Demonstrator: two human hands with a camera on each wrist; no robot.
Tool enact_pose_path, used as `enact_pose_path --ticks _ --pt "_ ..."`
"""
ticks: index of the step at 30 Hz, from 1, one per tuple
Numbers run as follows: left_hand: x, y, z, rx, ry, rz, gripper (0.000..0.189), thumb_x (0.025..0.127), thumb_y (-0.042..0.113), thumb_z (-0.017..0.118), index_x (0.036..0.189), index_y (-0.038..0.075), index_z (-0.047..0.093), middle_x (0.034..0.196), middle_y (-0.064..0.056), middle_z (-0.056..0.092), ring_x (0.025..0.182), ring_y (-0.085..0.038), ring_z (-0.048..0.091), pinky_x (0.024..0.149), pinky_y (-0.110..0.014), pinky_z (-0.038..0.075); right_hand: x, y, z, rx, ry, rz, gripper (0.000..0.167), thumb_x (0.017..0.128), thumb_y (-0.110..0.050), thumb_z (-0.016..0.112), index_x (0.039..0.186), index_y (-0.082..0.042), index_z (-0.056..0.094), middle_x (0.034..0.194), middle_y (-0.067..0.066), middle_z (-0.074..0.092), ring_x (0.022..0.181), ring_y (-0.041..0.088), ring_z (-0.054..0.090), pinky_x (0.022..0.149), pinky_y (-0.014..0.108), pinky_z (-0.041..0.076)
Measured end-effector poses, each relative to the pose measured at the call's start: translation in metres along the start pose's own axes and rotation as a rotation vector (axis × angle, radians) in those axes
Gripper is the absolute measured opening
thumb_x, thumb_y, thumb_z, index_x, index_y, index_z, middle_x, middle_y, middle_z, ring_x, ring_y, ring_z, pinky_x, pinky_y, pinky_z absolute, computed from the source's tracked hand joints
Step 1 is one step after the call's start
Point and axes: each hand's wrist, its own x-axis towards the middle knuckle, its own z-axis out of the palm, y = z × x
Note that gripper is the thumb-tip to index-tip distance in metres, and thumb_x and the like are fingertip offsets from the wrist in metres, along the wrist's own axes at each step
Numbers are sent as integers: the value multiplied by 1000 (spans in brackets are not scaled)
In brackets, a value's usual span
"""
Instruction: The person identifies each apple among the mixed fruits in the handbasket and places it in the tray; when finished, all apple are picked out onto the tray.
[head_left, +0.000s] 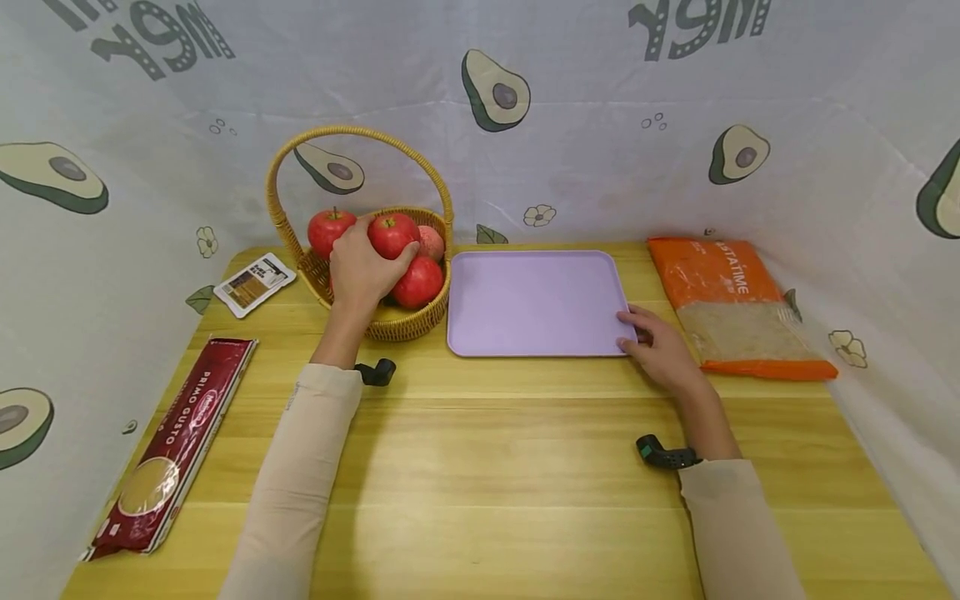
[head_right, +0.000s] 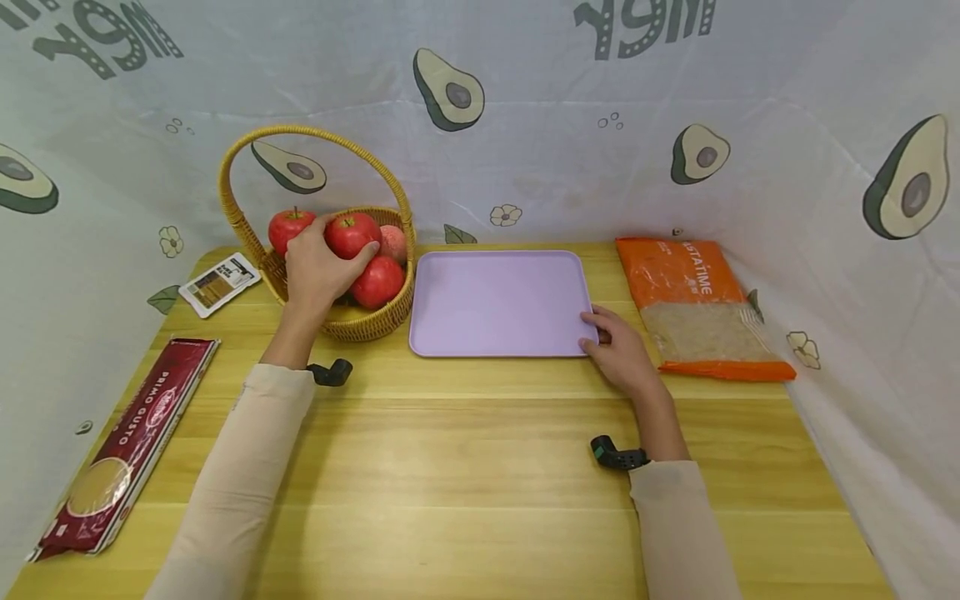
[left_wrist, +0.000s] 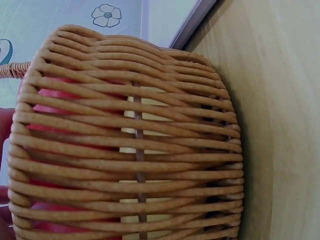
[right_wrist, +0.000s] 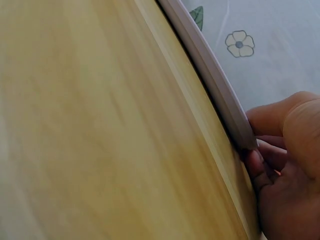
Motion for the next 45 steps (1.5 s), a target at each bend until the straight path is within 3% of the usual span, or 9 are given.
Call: enact_pose_path --ticks 9,20,24,35,42,45 --pt "-2 0 -2 -53 62 76 74 81 58 75 136 11 59 127 -12 70 111 -35 68 99 -54 56 0 1 -1 30 6 12 49 103 -10 57 150 2 49 164 24 33 142 45 41 115 63 35" --pt "-11 5 -11 -124 125 153 77 80 56 78 138 9 59 130 -14 69 119 -34 64 104 -54 52 -2 0 -1 43 3 1 51 103 -9 58 151 3 47 164 24 33 131 43 47 112 60 38" --pt "-14 6 -14 -150 143 182 77 79 57 79 137 9 61 129 -13 69 118 -33 65 103 -53 53 -2 1 -2 32 -8 -9 51 103 -9 57 152 4 46 164 25 32 139 46 43 115 62 35" --pt "-28 13 -15 -216 126 278 74 78 55 81 135 10 64 132 -10 69 122 -29 63 103 -50 54 0 2 -2 27 -26 -6 51 105 -9 53 153 3 43 166 24 29 150 49 30 120 65 27" --pt "-38 24 -8 -279 81 268 75 77 55 82 136 11 63 132 -10 68 114 -26 65 89 -45 61 -2 3 -1 39 -26 0 50 106 -8 51 154 3 43 167 24 28 151 49 28 120 65 27" --pt "-44 31 -5 -303 55 266 77 76 57 82 136 13 64 132 -9 67 115 -25 64 89 -43 61 -3 4 0 43 -20 5 49 105 -7 51 153 3 44 167 23 28 151 48 29 120 65 27"
